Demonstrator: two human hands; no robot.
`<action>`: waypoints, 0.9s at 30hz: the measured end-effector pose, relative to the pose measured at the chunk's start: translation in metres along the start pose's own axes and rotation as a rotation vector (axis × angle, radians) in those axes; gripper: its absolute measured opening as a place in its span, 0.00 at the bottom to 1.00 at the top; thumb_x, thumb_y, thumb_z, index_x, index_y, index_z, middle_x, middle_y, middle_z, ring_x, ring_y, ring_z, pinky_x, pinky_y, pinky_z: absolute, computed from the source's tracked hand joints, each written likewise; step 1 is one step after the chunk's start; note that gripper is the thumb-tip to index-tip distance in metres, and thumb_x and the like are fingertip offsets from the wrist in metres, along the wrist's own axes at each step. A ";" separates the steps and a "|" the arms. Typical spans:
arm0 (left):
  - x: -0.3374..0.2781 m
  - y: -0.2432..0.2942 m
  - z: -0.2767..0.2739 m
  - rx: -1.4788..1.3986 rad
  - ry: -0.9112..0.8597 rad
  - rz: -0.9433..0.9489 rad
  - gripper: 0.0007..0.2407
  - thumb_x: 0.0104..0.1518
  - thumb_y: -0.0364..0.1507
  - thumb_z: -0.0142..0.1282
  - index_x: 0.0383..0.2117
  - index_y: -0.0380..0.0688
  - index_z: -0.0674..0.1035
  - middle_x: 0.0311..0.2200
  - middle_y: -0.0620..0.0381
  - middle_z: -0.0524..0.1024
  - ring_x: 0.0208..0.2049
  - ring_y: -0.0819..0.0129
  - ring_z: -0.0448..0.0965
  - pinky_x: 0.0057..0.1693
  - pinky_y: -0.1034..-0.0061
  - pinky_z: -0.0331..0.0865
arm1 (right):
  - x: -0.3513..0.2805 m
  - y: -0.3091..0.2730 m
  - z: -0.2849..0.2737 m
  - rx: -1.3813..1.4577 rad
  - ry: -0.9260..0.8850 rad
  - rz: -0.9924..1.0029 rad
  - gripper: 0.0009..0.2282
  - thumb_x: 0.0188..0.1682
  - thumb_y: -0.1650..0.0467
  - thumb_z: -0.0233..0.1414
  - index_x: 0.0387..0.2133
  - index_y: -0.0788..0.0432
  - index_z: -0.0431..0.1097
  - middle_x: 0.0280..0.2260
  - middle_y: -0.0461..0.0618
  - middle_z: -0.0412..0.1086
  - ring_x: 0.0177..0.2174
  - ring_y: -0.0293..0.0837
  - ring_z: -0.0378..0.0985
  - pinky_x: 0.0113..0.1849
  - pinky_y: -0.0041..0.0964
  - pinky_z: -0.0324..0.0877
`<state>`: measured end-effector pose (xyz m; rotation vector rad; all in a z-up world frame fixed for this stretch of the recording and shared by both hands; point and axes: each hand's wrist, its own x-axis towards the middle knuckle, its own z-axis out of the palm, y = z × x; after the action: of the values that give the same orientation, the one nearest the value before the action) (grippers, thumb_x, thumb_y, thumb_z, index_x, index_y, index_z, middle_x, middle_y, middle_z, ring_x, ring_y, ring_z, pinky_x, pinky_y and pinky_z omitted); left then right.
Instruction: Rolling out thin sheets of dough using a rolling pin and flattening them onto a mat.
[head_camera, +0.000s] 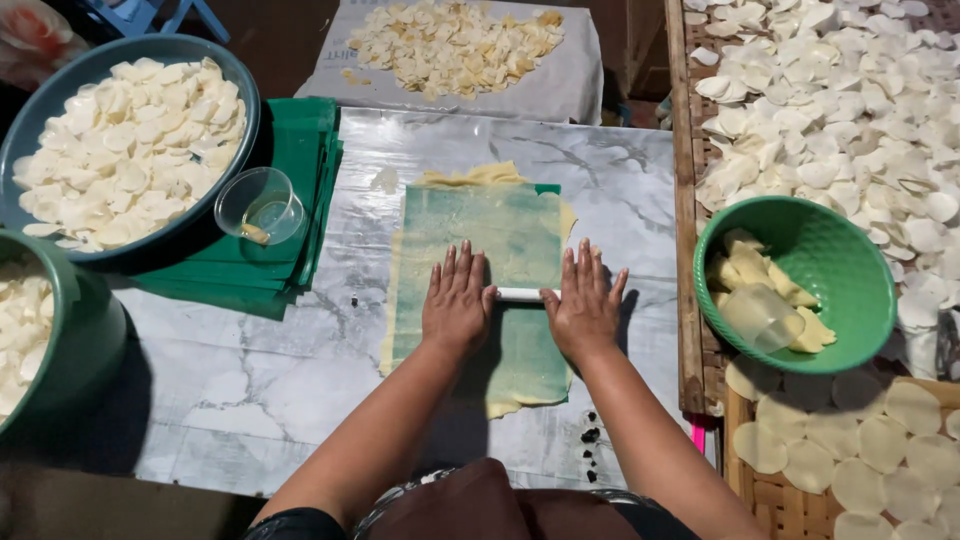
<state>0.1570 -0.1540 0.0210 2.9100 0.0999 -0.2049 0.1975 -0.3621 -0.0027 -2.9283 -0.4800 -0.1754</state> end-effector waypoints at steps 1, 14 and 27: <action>0.007 0.002 -0.007 0.001 -0.007 0.002 0.27 0.70 0.46 0.25 0.73 0.48 0.51 0.75 0.49 0.41 0.75 0.52 0.36 0.76 0.56 0.31 | 0.008 -0.001 -0.003 0.001 -0.006 0.005 0.33 0.57 0.53 0.39 0.71 0.59 0.46 0.72 0.60 0.42 0.70 0.57 0.41 0.64 0.74 0.28; 0.141 -0.010 -0.029 -0.048 -0.038 -0.059 0.28 0.69 0.45 0.23 0.74 0.50 0.44 0.76 0.51 0.32 0.76 0.54 0.28 0.74 0.49 0.21 | 0.136 0.015 0.006 -0.001 -0.082 0.098 0.32 0.58 0.50 0.33 0.73 0.50 0.41 0.73 0.59 0.38 0.71 0.55 0.39 0.61 0.81 0.31; 0.095 0.003 -0.007 -0.044 0.033 0.065 0.27 0.69 0.43 0.25 0.72 0.44 0.50 0.75 0.50 0.37 0.75 0.56 0.31 0.75 0.56 0.25 | 0.064 0.008 0.028 -0.055 0.242 0.002 0.31 0.60 0.55 0.39 0.68 0.68 0.52 0.70 0.66 0.49 0.69 0.59 0.49 0.63 0.73 0.29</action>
<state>0.2516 -0.1500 0.0143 2.8679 0.0143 -0.1421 0.2624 -0.3450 -0.0223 -2.9054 -0.4403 -0.5431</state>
